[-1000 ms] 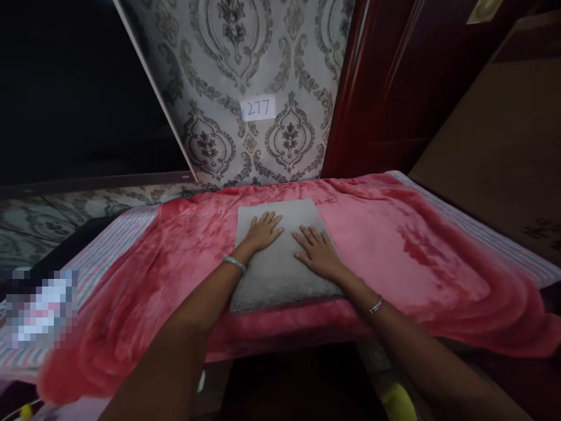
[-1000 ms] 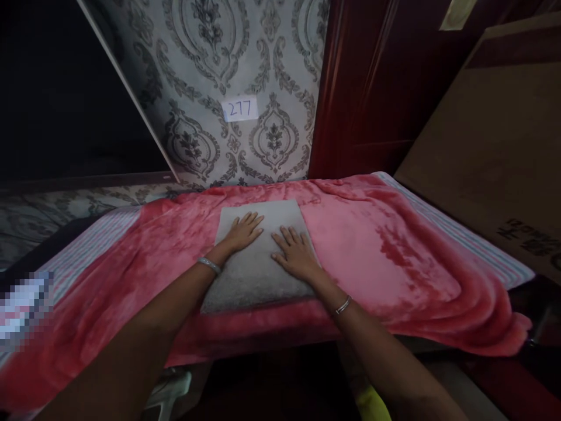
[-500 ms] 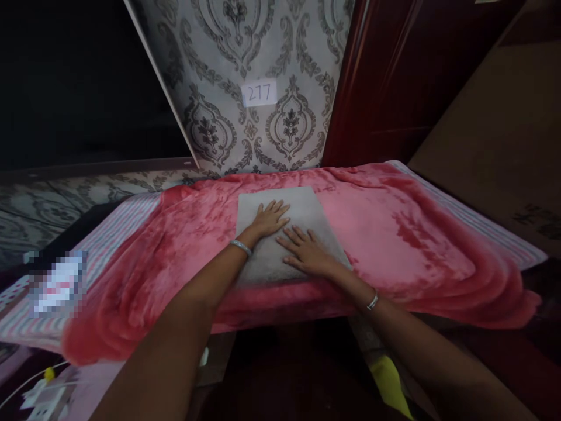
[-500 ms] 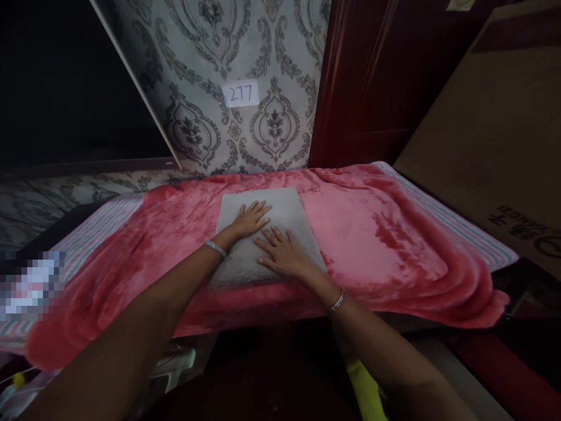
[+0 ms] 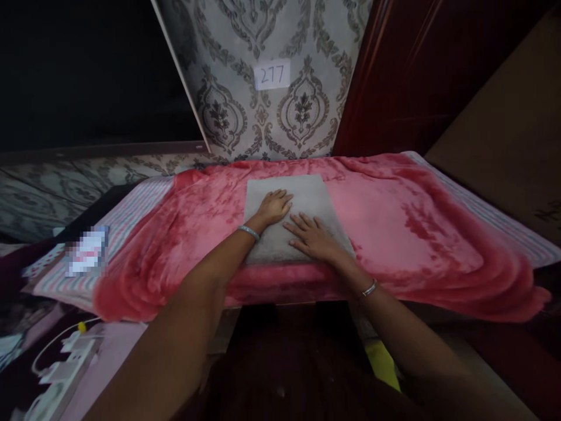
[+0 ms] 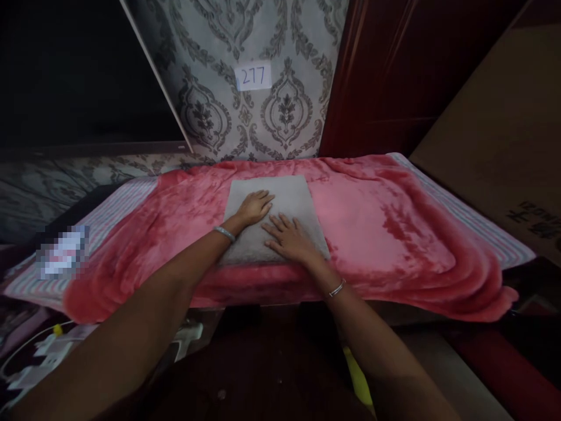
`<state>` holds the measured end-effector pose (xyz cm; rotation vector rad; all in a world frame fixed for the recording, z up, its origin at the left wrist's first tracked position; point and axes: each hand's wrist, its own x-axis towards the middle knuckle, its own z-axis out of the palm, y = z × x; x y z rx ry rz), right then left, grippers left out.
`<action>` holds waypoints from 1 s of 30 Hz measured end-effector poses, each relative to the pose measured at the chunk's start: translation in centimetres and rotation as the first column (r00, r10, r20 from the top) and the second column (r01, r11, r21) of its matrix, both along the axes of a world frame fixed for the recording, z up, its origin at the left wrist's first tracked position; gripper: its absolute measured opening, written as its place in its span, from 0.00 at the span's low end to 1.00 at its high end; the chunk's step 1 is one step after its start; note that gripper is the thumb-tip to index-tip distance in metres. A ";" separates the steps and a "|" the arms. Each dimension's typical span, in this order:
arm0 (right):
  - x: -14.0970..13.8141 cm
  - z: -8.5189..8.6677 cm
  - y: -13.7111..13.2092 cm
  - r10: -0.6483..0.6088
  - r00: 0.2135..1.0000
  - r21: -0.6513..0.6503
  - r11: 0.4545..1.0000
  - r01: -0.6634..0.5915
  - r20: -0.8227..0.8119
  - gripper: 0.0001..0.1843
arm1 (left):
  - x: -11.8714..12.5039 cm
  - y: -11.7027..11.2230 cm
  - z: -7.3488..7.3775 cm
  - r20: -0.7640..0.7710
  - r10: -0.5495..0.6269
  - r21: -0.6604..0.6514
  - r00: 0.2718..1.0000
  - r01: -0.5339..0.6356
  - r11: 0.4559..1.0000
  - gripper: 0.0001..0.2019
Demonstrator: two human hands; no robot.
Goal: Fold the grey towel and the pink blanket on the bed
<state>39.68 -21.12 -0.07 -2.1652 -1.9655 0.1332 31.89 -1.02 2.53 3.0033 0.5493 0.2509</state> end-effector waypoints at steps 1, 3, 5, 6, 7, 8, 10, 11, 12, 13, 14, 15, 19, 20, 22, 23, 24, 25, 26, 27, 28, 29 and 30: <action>0.1 -0.1 0.0 0.002 1.000 0.000 1.000 -0.002 -0.005 0.33 | -0.4 -0.1 0.1 -0.028 -0.008 -0.017 1.000 0.008 1.000 0.27; 0.3 -0.3 0.1 0.011 1.000 0.005 1.000 -0.010 -0.029 0.33 | -1.8 -0.1 0.4 -0.088 -0.009 -0.056 0.996 0.004 0.998 0.28; 0.8 -0.5 0.2 0.028 0.996 0.023 0.999 -0.026 -0.079 0.32 | -3.9 0.1 0.3 -0.115 0.015 -0.070 0.993 -0.023 0.997 0.29; 1.2 -0.5 0.0 0.035 0.993 0.044 0.999 -0.030 -0.115 0.32 | -5.2 0.2 0.1 -0.114 0.034 -0.071 0.993 -0.042 0.997 0.29; 1.7 -0.7 -0.3 0.036 0.987 0.080 0.997 -0.024 -0.155 0.32 | -6.6 0.3 -0.2 -0.106 0.055 -0.075 0.993 -0.063 0.995 0.29; 2.3 -0.8 -0.7 0.025 0.981 0.131 0.991 0.001 -0.194 0.32 | -8.2 0.4 -0.6 -0.093 0.074 -0.086 0.993 -0.082 0.993 0.29; 3.8 -1.3 -2.2 -0.048 0.963 0.258 0.959 0.118 -0.263 0.33 | -11.4 0.3 -1.8 -0.038 0.116 -0.129 0.993 -0.120 0.984 0.28; 4.6 -1.7 -3.1 -0.106 0.948 0.317 0.926 0.204 -0.300 0.34 | -12.9 0.0 -2.4 0.011 0.138 -0.156 0.990 -0.134 0.979 0.28; 5.3 -2.1 -4.2 -0.168 0.923 0.359 0.885 0.296 -0.345 0.34 | -14.3 -0.4 -3.0 0.081 0.164 -0.183 0.983 -0.148 0.972 0.27; 5.8 -2.6 -5.3 -0.223 0.887 0.378 0.842 0.384 -0.404 0.35 | -15.5 -1.1 -3.6 0.160 0.199 -0.208 0.967 -0.164 0.964 0.27; 6.2 -3.2 -6.3 -0.261 0.841 0.376 0.804 0.461 -0.474 0.36 | -16.4 -1.9 -4.1 0.238 0.235 -0.224 0.942 -0.182 0.957 0.26; 6.4 -3.7 -7.2 -0.278 0.790 0.361 0.773 0.521 -0.546 0.36 | -17.1 -3.0 -4.4 0.309 0.263 -0.224 0.914 -0.198 0.954 0.25; 5.9 -4.9 -9.0 -0.257 0.670 0.304 0.740 0.600 -0.697 0.37 | -16.8 -8.5 -3.9 0.408 0.129 -0.053 0.904 -0.118 0.992 0.24; 5.7 -4.9 -9.0 -0.262 0.670 0.297 0.744 0.599 -0.694 0.36 | -16.2 -9.8 -3.6 0.365 0.046 -0.006 0.930 -0.047 0.999 0.25; 5.5 -4.6 -8.8 -0.304 0.676 0.265 0.753 0.602 -0.672 0.37 | -14.6 -11.6 -2.9 0.251 -0.082 0.045 0.964 0.073 0.996 0.25; 5.5 -4.4 -8.7 -0.331 0.673 0.242 0.755 0.609 -0.661 0.38 | -13.9 -12.1 -2.7 0.208 -0.112 0.057 0.972 0.102 0.993 0.25; 5.5 -4.2 -8.5 -0.354 0.665 0.222 0.753 0.620 -0.658 0.38 | -13.2 -12.4 -2.5 0.181 -0.122 0.065 0.976 0.112 0.992 0.24; 5.6 -4.0 -8.4 -0.364 0.650 0.205 0.749 0.630 -0.666 0.39 | -12.6 -12.4 -2.5 0.170 -0.121 0.072 0.978 0.110 0.991 0.23; 5.7 -3.8 -8.3 -0.358 0.627 0.191 0.747 0.637 -0.692 0.40 | -12.1 -12.3 -2.5 0.172 -0.116 0.077 0.978 0.104 0.992 0.21; 5.8 -3.6 -8.3 -0.332 0.591 0.179 0.746 0.641 -0.735 0.40 | -11.8 -12.0 -2.6 0.182 -0.113 0.079 0.977 0.100 0.992 0.19; 5.8 -3.5 -8.3 -0.290 0.537 0.166 0.744 0.647 -0.792 0.41 | -11.5 -11.7 -2.7 0.194 -0.111 0.075 0.975 0.098 0.992 0.18; 5.7 -3.3 -8.4 -0.239 0.465 0.149 0.741 0.655 -0.852 0.41 | -11.3 -11.5 -2.8 0.210 -0.105 0.067 0.972 0.092 0.993 0.17; 5.5 -3.2 -8.5 -0.185 0.379 0.127 0.737 0.664 -0.907 0.41 | -11.2 -11.3 -2.8 0.230 -0.089 0.054 0.969 0.079 0.995 0.16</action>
